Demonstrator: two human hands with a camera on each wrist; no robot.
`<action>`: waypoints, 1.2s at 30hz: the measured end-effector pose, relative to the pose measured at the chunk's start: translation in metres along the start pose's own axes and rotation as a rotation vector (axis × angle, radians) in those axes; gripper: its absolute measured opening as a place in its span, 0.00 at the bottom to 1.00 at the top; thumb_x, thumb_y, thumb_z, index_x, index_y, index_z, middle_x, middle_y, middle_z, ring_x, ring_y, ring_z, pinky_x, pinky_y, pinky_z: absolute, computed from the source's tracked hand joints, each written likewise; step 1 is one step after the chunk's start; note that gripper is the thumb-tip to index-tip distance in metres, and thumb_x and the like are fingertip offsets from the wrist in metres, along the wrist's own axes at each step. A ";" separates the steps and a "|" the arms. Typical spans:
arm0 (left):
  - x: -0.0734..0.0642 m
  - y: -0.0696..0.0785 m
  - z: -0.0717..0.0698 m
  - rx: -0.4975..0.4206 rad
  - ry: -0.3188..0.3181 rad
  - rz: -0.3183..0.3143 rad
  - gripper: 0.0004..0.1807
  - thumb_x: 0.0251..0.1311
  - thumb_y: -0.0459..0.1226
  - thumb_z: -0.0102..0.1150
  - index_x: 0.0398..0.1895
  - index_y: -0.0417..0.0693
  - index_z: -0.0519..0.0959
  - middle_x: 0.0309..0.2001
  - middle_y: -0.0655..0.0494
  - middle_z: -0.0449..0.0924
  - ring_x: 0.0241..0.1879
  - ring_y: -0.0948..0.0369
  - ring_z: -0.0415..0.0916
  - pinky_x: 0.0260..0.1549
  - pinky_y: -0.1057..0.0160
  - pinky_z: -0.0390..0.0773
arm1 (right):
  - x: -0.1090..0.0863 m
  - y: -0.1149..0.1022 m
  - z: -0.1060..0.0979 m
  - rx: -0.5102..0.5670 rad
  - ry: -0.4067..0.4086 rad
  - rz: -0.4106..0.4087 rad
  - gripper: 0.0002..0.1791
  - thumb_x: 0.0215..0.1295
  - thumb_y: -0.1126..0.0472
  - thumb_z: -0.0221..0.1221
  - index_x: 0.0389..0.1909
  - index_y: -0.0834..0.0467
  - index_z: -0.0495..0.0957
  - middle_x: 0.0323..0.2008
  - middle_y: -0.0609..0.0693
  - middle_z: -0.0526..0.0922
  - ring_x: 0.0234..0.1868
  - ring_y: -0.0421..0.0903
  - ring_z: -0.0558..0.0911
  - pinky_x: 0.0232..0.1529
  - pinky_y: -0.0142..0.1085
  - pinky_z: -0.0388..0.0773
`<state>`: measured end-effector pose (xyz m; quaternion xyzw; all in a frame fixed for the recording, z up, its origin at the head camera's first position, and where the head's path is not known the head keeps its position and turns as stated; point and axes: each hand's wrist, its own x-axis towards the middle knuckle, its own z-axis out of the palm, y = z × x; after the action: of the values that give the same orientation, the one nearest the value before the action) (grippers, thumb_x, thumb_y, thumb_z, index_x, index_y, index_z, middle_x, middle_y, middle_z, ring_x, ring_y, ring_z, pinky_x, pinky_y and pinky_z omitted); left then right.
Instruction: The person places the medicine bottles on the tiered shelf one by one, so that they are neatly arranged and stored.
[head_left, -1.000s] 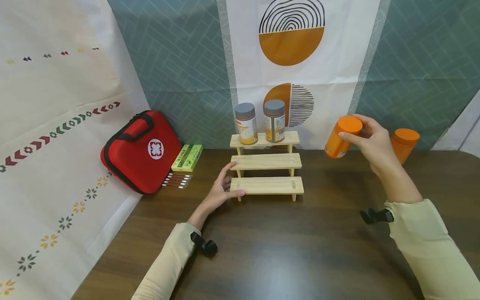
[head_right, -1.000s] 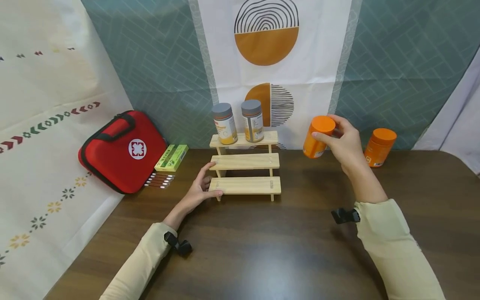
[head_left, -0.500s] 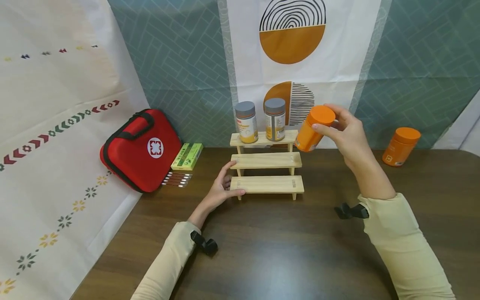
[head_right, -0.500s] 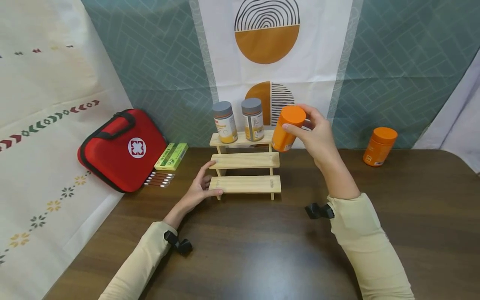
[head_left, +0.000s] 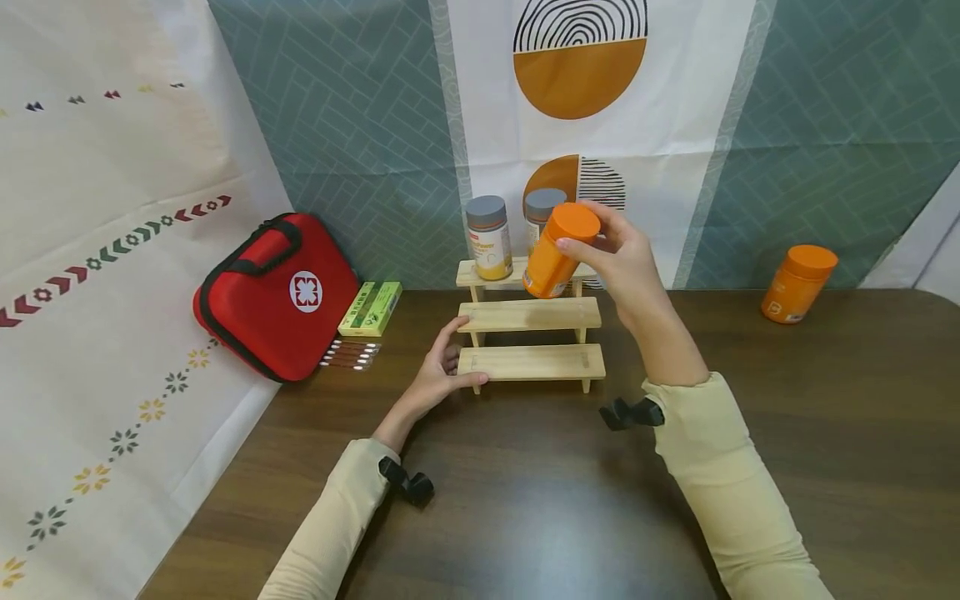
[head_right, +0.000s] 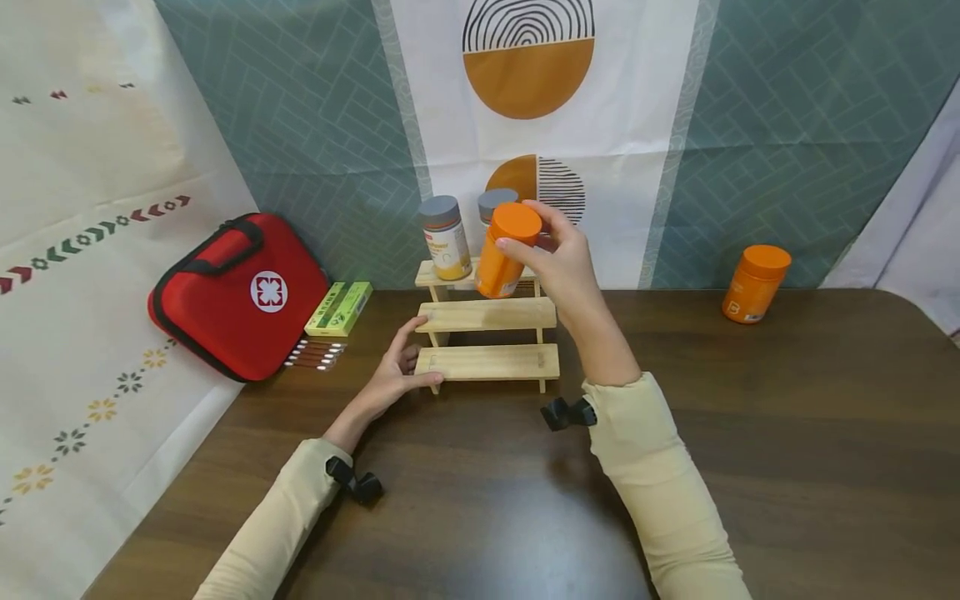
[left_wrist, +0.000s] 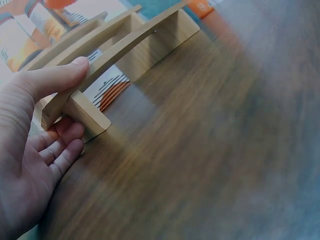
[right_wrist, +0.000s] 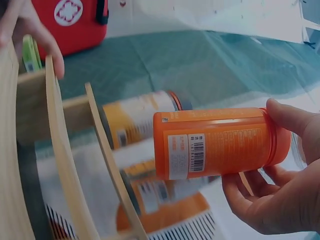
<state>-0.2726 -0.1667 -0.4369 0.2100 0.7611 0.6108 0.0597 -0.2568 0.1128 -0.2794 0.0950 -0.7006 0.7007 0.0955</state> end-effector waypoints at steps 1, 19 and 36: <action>0.000 0.000 0.000 -0.001 0.001 -0.003 0.52 0.53 0.25 0.67 0.75 0.64 0.51 0.48 0.32 0.77 0.41 0.59 0.79 0.40 0.62 0.78 | 0.000 0.001 0.005 -0.001 -0.007 0.008 0.34 0.65 0.61 0.62 0.71 0.55 0.62 0.65 0.53 0.69 0.59 0.47 0.74 0.67 0.44 0.68; 0.001 -0.001 0.000 -0.001 -0.002 0.000 0.51 0.54 0.26 0.67 0.75 0.64 0.50 0.47 0.33 0.78 0.38 0.61 0.79 0.38 0.65 0.77 | 0.006 0.033 0.065 -0.102 -0.103 0.067 0.36 0.60 0.62 0.66 0.70 0.53 0.65 0.65 0.56 0.71 0.66 0.56 0.71 0.66 0.48 0.69; 0.001 0.001 0.000 0.011 0.000 -0.010 0.51 0.53 0.25 0.67 0.75 0.62 0.51 0.49 0.30 0.77 0.41 0.60 0.78 0.42 0.64 0.77 | 0.009 0.061 0.079 -0.106 -0.015 -0.041 0.36 0.62 0.59 0.65 0.70 0.55 0.63 0.63 0.58 0.72 0.62 0.55 0.73 0.65 0.47 0.70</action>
<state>-0.2737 -0.1665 -0.4358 0.2065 0.7653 0.6066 0.0614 -0.2820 0.0337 -0.3353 0.1092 -0.7353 0.6598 0.1094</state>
